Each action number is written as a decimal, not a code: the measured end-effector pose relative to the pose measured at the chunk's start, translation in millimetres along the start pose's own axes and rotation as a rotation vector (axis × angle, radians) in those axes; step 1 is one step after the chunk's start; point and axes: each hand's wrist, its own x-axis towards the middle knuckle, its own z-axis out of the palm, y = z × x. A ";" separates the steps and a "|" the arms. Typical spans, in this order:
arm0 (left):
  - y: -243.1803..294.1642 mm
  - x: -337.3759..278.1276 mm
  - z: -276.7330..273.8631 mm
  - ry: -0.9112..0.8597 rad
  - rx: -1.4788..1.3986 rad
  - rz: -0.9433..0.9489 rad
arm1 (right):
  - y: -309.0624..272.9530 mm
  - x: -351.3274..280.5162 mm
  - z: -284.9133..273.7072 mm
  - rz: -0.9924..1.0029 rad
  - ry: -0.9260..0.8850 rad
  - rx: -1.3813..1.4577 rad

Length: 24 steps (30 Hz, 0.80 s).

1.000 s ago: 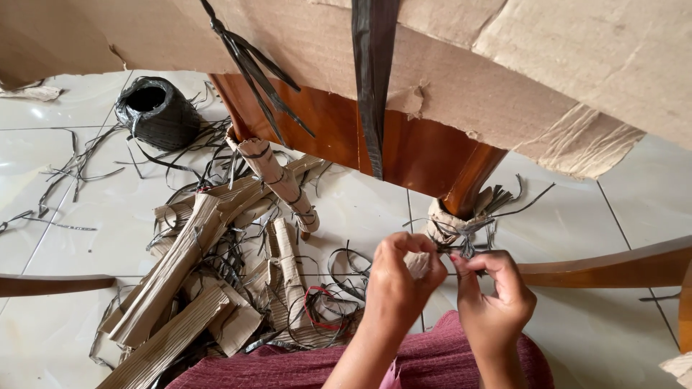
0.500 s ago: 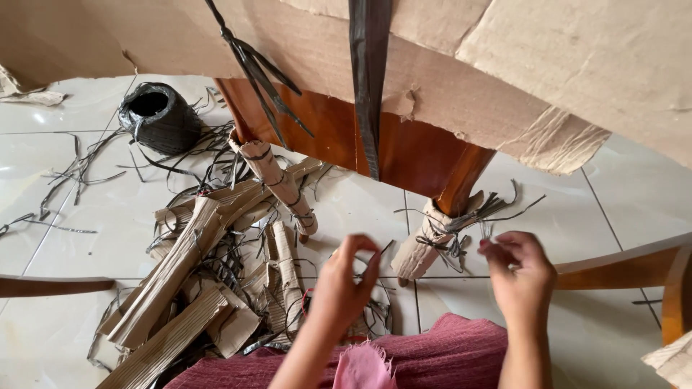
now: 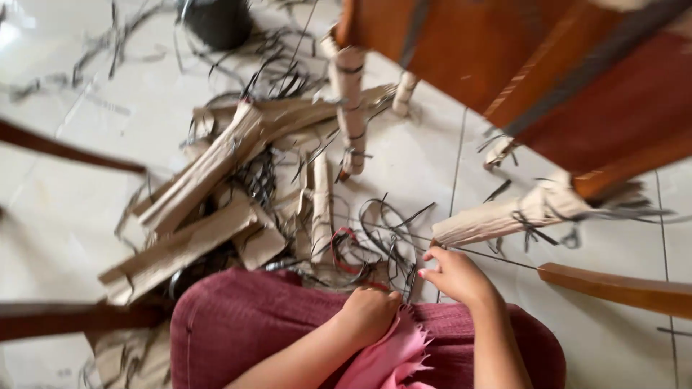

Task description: Wrapping wooden chair legs with cardboard and securing them with plastic ties for protection

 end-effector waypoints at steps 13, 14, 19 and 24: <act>6.3 15.0 -32.8 -0.615 -0.119 -0.288 | -44.4 66.1 77.0 -0.014 -0.232 -0.284; 6.3 14.8 -30.2 -0.596 -0.119 -0.293 | -42.8 70.4 76.5 0.017 -0.175 -0.282; 7.8 17.5 -56.7 -0.705 -0.153 -0.305 | -39.3 76.0 72.2 0.034 -0.050 -0.265; 8.5 15.1 -66.8 -0.748 -0.176 -0.307 | -55.7 66.1 73.6 0.009 -0.191 -0.181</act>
